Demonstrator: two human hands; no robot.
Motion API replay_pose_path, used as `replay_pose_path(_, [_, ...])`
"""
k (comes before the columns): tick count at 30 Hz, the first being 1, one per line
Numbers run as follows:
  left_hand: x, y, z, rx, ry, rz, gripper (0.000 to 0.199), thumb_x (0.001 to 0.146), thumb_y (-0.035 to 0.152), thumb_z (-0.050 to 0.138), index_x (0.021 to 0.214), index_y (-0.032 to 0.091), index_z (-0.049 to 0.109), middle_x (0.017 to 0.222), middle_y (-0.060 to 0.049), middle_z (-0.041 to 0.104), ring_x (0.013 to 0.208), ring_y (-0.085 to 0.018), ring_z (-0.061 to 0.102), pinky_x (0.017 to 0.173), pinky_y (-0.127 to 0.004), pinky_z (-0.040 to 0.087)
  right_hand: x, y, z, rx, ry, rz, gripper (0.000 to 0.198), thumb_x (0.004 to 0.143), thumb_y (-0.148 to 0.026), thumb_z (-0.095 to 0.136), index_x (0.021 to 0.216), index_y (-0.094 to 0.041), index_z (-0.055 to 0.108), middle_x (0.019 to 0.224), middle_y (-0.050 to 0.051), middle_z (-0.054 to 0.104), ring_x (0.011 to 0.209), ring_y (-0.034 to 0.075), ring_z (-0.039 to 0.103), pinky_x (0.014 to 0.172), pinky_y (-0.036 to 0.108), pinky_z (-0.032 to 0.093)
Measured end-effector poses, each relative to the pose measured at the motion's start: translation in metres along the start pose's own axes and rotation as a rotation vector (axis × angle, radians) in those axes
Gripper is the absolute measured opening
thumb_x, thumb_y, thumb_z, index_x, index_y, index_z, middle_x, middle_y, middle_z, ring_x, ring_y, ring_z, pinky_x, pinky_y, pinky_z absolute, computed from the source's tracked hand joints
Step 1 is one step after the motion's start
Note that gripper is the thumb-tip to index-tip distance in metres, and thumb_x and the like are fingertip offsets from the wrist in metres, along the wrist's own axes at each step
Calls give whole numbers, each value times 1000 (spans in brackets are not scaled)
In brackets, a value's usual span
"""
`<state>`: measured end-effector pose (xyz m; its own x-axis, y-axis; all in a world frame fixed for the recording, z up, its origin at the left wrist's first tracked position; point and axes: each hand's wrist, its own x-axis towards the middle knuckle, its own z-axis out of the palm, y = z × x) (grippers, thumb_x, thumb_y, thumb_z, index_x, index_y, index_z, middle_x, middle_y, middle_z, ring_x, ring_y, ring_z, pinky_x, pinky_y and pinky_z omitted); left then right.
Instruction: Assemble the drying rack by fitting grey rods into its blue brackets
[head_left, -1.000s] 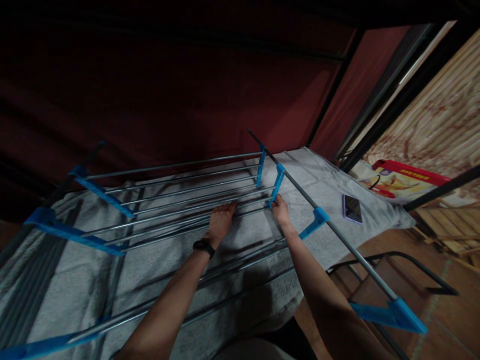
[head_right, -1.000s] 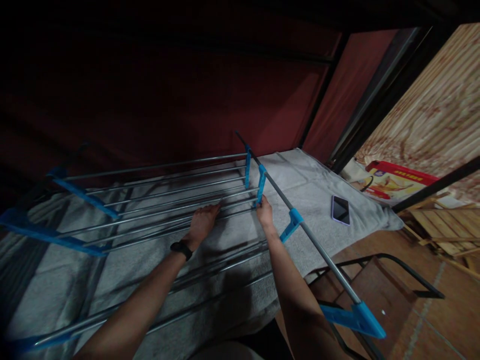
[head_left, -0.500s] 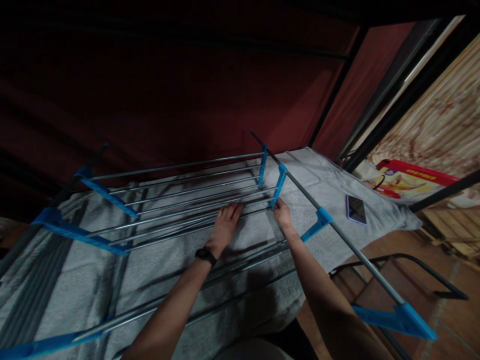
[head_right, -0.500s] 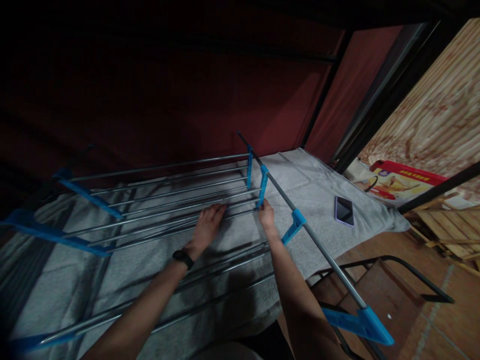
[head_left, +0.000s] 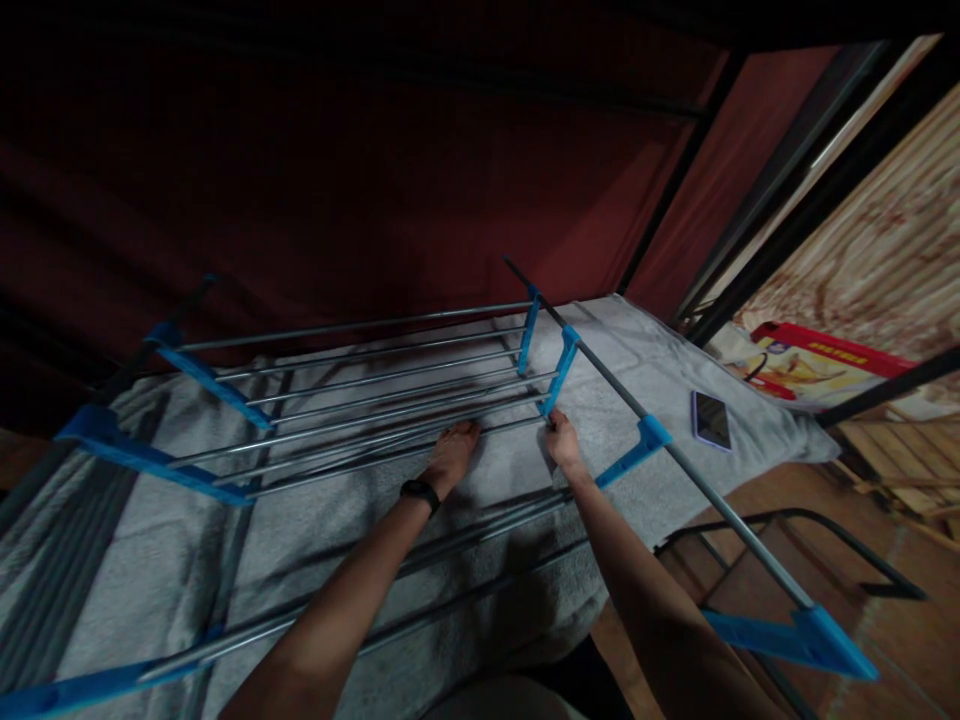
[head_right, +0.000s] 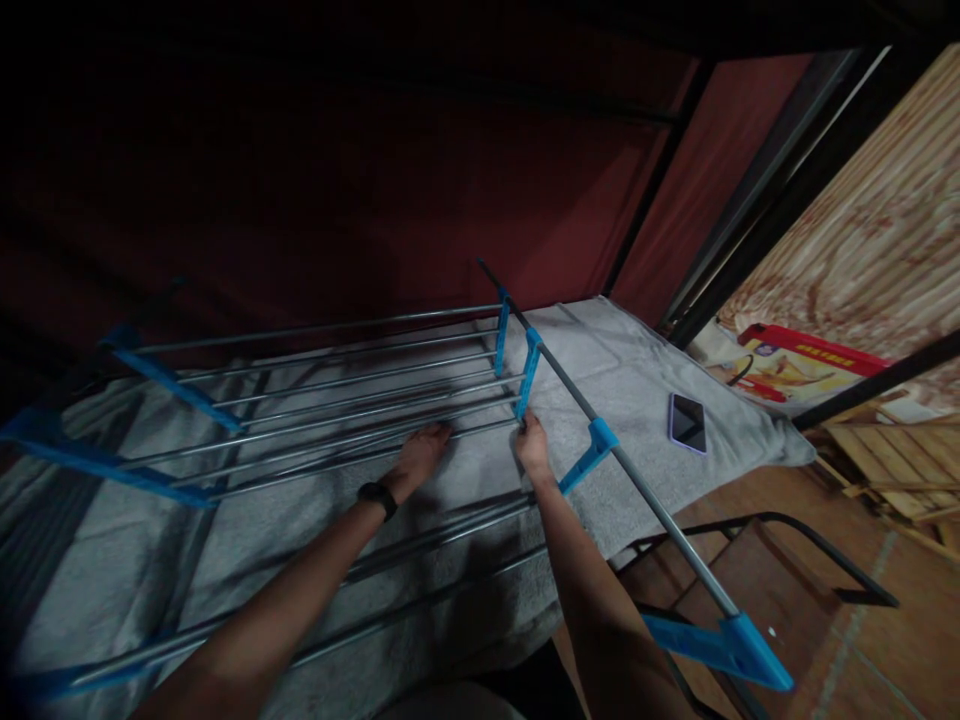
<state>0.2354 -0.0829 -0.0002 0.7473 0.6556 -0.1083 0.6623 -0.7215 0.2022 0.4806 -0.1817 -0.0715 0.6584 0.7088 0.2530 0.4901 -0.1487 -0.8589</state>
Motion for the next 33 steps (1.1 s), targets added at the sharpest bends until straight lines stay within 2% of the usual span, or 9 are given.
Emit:
replay_pose_path(4, [6, -1, 4, -46, 12, -21, 39, 102, 11, 42, 129, 17, 68, 128, -13, 70, 124, -23, 63, 109, -34, 48, 0, 4, 3, -34, 21, 26, 51, 69, -21, 45, 111, -13, 72, 107, 14, 76, 99, 26, 66, 103, 41, 50])
replay_pose_path(8, [8, -5, 7, -90, 28, -26, 41, 101, 10, 41, 131, 20, 68, 128, -10, 71, 115, -21, 69, 103, -32, 52, 1, 4, 4, -32, 24, 28, 49, 68, -21, 44, 108, -13, 72, 106, 14, 75, 99, 27, 65, 104, 43, 50])
replay_pose_path(16, [15, -14, 12, -196, 25, 3, 43, 103, 15, 45, 141, 20, 65, 139, -12, 70, 126, -24, 67, 110, -38, 51, 3, 7, 4, -20, 13, 45, 54, 66, -17, 46, 113, -12, 73, 106, 13, 74, 99, 26, 65, 102, 41, 51])
replay_pose_path(25, [18, -20, 9, -268, -4, 8, 43, 103, 17, 47, 141, 17, 67, 139, -14, 70, 127, -27, 68, 111, -43, 52, 1, 11, 5, -50, 23, 42, 59, 66, -14, 45, 118, -9, 73, 107, 14, 73, 99, 25, 64, 103, 39, 50])
replay_pose_path(33, [22, -24, 10, -298, -10, 18, 41, 103, 18, 48, 139, 18, 68, 139, -12, 71, 126, -25, 68, 111, -41, 53, -2, 4, 2, -21, 38, 52, 57, 69, -14, 47, 119, -13, 73, 102, 11, 71, 96, 24, 61, 102, 40, 50])
